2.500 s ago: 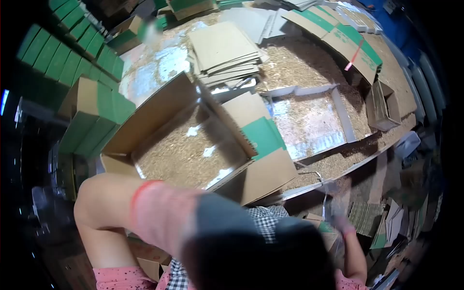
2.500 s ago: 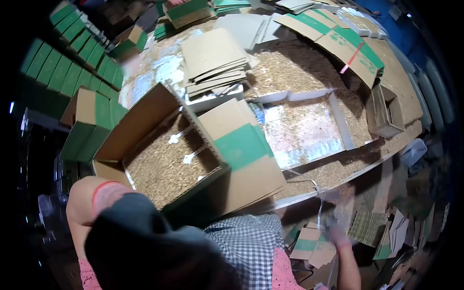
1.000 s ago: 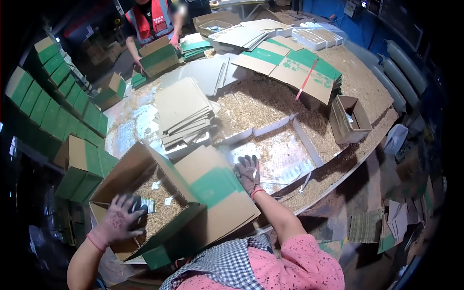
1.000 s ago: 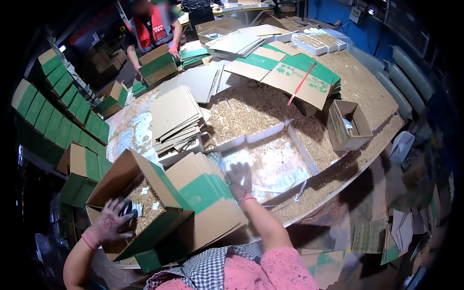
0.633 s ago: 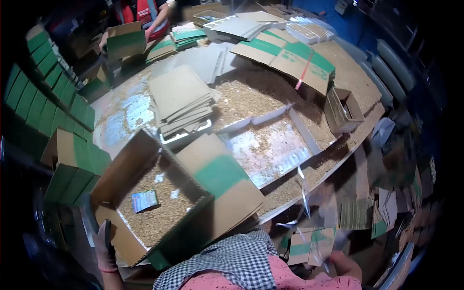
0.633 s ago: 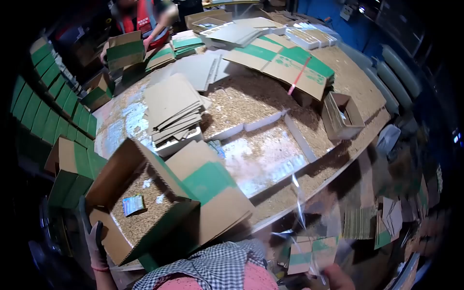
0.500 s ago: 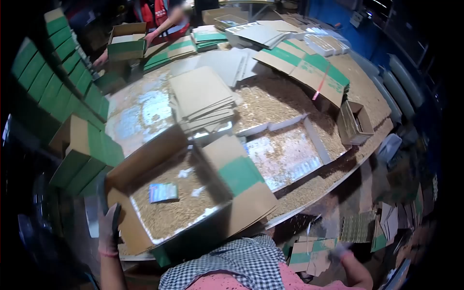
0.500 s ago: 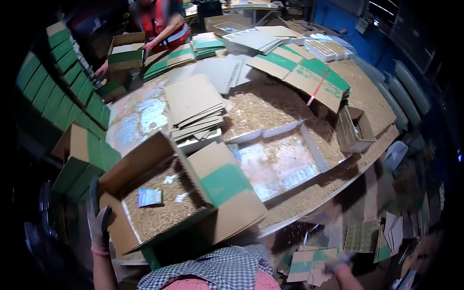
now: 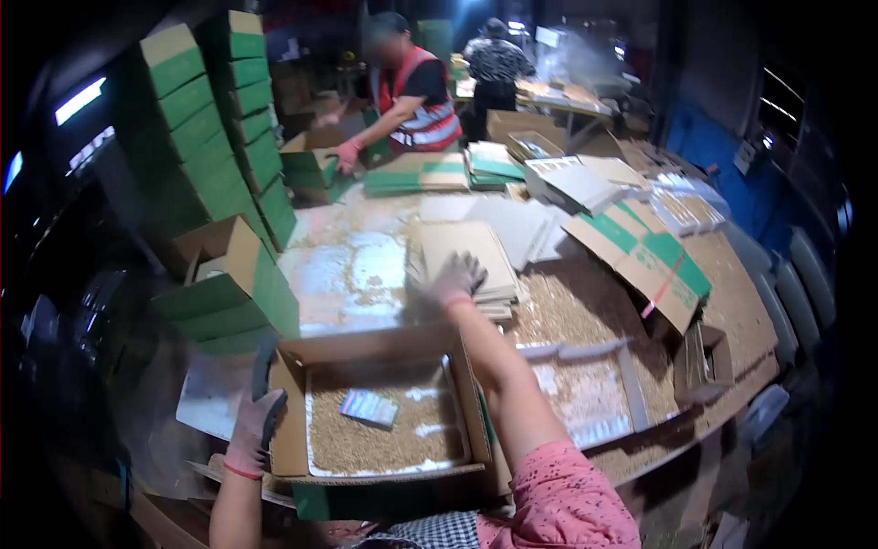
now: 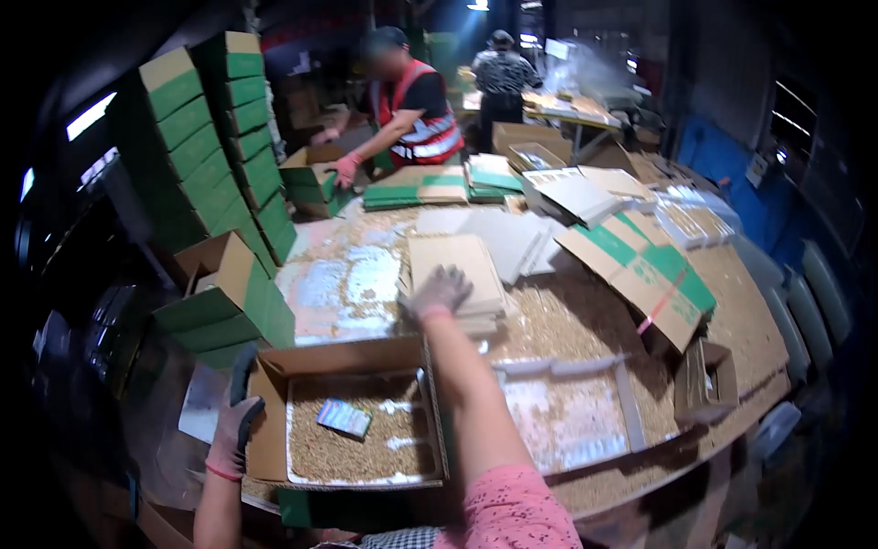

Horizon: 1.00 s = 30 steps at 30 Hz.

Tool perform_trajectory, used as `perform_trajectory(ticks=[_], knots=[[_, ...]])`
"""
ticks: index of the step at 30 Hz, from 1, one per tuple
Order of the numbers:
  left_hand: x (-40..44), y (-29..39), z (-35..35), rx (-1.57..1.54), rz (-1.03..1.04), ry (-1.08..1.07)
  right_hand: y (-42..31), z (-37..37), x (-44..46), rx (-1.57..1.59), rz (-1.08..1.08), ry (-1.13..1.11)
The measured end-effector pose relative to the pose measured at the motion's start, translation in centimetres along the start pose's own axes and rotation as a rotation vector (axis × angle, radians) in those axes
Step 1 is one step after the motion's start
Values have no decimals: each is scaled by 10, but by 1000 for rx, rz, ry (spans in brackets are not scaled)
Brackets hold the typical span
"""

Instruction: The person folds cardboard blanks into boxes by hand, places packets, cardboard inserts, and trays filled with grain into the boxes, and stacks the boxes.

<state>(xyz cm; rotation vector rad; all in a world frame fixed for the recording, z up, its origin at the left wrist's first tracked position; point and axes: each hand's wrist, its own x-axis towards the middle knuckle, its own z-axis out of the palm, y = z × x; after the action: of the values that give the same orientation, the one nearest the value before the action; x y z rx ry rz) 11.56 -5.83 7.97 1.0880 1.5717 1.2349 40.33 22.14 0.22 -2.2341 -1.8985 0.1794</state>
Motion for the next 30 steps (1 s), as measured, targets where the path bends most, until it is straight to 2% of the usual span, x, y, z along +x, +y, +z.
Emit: perform_trajectory(ticks=[2,4,6,7,8,9,10,12,14,16,17,18,19,20,21,22,23,24,26,27,28,29,30], knots=[[-10,20,9,-13,14,-49,4,42,-5,-120,-107,147],[-5,19,10,-6,117,-69,31,72,-15,-243,-468,381],[-4,17,10,-53,19,-158,75,66,-22,-331,-786,508],[-5,19,15,-17,-4,-105,93,42,-34,-244,-843,547],[2,14,17,-29,-7,-107,103,16,-32,-307,-634,50],[13,6,19,96,205,-118,94,-46,-55,-281,-435,-96],[17,11,16,132,185,-161,101,-68,-63,-208,-397,10],[27,24,11,168,165,-200,97,-119,-82,-87,-636,586],[42,31,12,286,391,-249,44,-197,-142,44,-665,713],[58,22,9,-4,257,-326,10,-195,-184,106,-976,660],[61,20,-1,42,426,-444,3,-186,-208,305,-1242,440],[54,23,-2,-5,430,-453,-7,-169,-230,-168,-1356,460],[47,26,-2,-52,435,-461,-3,-148,-240,-220,-1520,277],[45,26,-6,-348,186,-531,10,-94,-232,-189,-1673,165],[65,11,-16,-234,141,-539,21,-100,-239,-266,-1604,-332],[65,14,-20,-71,260,-536,29,-102,-238,-74,-1558,-544],[65,17,-23,89,378,-518,34,-105,-232,-96,-1482,-633],[55,26,-19,155,343,-470,32,-128,-227,-122,-1404,-722],[28,41,-26,-203,118,-345,45,-157,-208,99,-1482,-500],[27,26,-44,-357,80,-410,74,-170,-198,328,-1336,-303],[25,3,-55,-356,82,-399,96,-175,-191,551,-1171,-112],[24,-26,-63,-296,-39,-478,95,-159,-189,557,-1179,-117],[23,-52,-59,-146,-52,-543,97,-129,-187,451,-1150,-2]])
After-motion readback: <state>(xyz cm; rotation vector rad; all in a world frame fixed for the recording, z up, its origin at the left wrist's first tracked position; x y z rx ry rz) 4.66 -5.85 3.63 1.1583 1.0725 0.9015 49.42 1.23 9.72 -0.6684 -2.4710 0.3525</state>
